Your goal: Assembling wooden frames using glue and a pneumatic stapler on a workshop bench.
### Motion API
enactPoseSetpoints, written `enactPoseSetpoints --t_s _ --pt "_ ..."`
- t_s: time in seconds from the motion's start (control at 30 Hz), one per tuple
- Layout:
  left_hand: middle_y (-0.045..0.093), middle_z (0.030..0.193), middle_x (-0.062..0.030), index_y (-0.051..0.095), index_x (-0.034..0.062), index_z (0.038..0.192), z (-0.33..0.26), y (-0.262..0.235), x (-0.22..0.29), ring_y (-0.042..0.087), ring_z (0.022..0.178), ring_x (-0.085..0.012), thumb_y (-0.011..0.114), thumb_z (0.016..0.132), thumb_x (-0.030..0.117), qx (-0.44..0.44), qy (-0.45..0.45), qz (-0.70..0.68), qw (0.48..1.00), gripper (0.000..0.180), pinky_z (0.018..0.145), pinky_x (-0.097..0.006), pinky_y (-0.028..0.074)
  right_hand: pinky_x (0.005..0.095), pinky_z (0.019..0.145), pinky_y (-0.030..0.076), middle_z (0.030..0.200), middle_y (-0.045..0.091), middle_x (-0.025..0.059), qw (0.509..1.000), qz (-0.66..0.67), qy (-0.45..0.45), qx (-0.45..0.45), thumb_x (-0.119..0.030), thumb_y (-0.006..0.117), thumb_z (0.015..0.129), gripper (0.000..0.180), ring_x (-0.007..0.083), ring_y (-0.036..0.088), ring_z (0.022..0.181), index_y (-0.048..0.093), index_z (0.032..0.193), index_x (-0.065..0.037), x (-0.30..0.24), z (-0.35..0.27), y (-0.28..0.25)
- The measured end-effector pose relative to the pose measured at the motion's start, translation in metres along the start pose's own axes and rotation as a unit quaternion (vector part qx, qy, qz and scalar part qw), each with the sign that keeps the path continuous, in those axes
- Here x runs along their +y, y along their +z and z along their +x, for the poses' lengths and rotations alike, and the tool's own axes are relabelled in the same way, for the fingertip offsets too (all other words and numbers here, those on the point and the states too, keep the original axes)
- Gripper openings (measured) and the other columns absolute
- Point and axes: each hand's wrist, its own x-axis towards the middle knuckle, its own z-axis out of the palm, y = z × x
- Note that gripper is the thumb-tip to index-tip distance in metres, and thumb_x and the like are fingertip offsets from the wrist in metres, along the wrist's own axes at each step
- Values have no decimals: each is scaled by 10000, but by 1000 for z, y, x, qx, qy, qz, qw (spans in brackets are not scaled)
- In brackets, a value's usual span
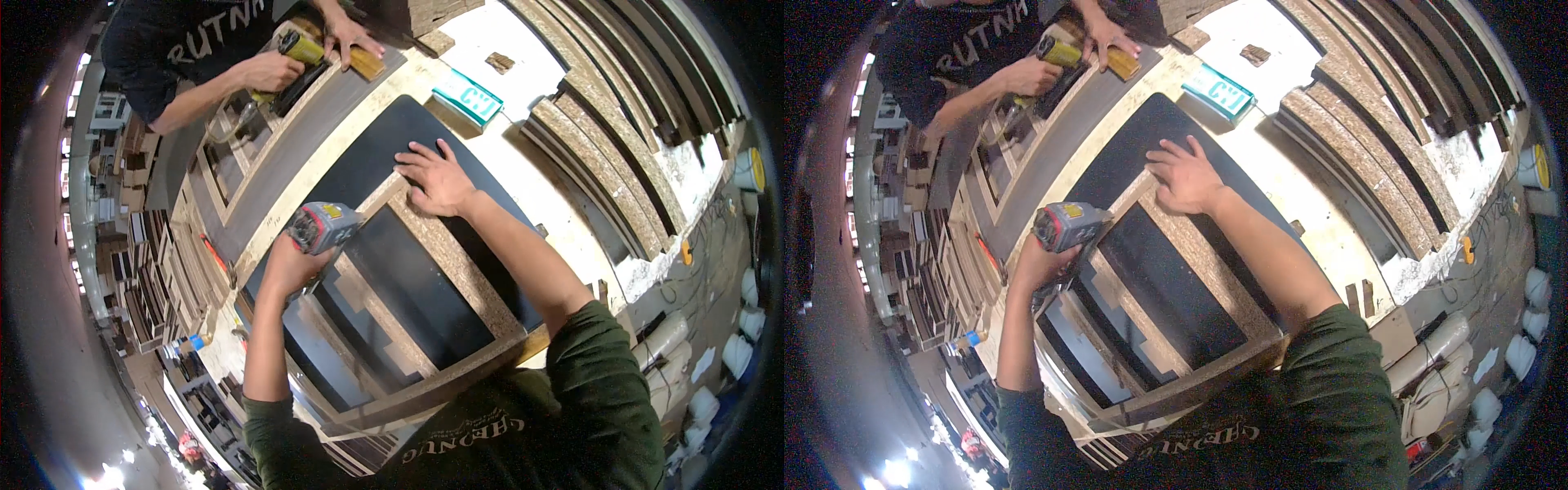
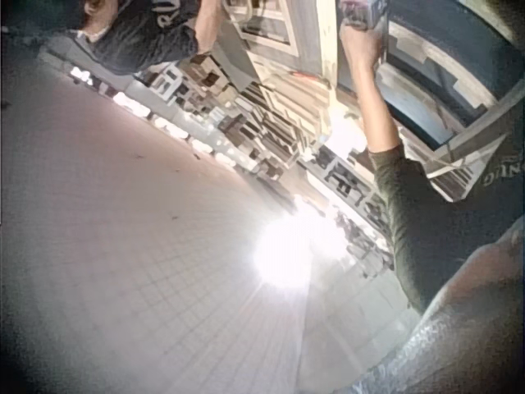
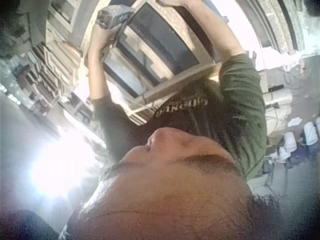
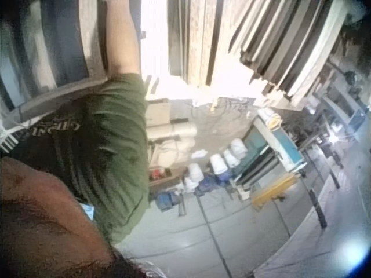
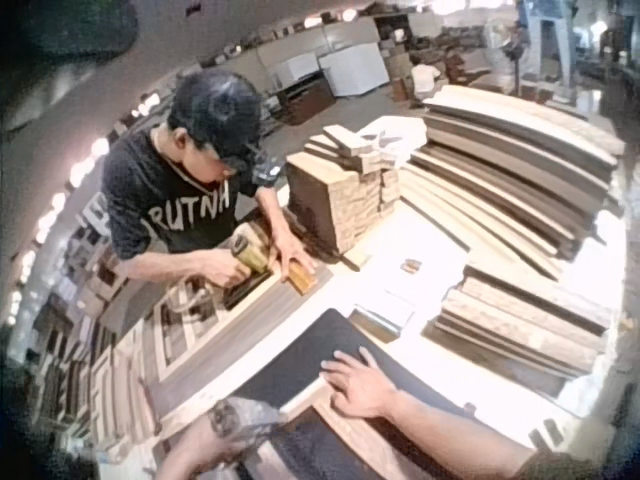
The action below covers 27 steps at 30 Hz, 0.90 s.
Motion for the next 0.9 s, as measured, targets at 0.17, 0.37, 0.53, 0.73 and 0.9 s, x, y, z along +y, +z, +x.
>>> enactPoseSetpoints --t_s 0.17,0.37,0.53,0.73,0.9 --pt "620 731 -34 600 5 1024 25 12 31 571 539 -112 783 700 138 -4 49 51 997 395 477 -276 473 603 1135 -28 1533 280 57 989 12 13 -148 -437 586 663 802 272 106 1454 457 1387 -115 0 8 -21" --pt "618 712 -38 606 9 1023 35 18 37 566 524 -112 758 720 108 -30 2 26 999 353 474 -277 469 608 1128 -53 1555 222 69 979 50 17 -196 -368 622 660 811 277 40 1462 430 1409 -120 4 12 -30" --pt "627 721 -47 616 10 1009 44 27 30 577 531 -115 765 717 114 -8 70 79 994 344 481 -281 475 609 1128 -52 1553 228 68 980 50 18 -193 -340 619 670 792 279 41 1462 430 1409 -126 3 13 -29" --pt "631 723 -52 616 9 1009 46 26 31 592 544 -120 761 725 127 -25 40 84 995 339 483 -288 480 609 1128 -52 1551 231 67 979 55 21 -197 -335 628 677 783 277 40 1462 434 1406 -128 3 14 -31" --pt "630 723 -51 613 8 1005 43 26 45 595 544 -127 758 727 138 -37 20 27 999 339 476 -290 479 610 1123 -48 1559 202 71 977 45 23 -206 -365 645 665 820 289 28 1462 412 1418 -138 6 13 -27"
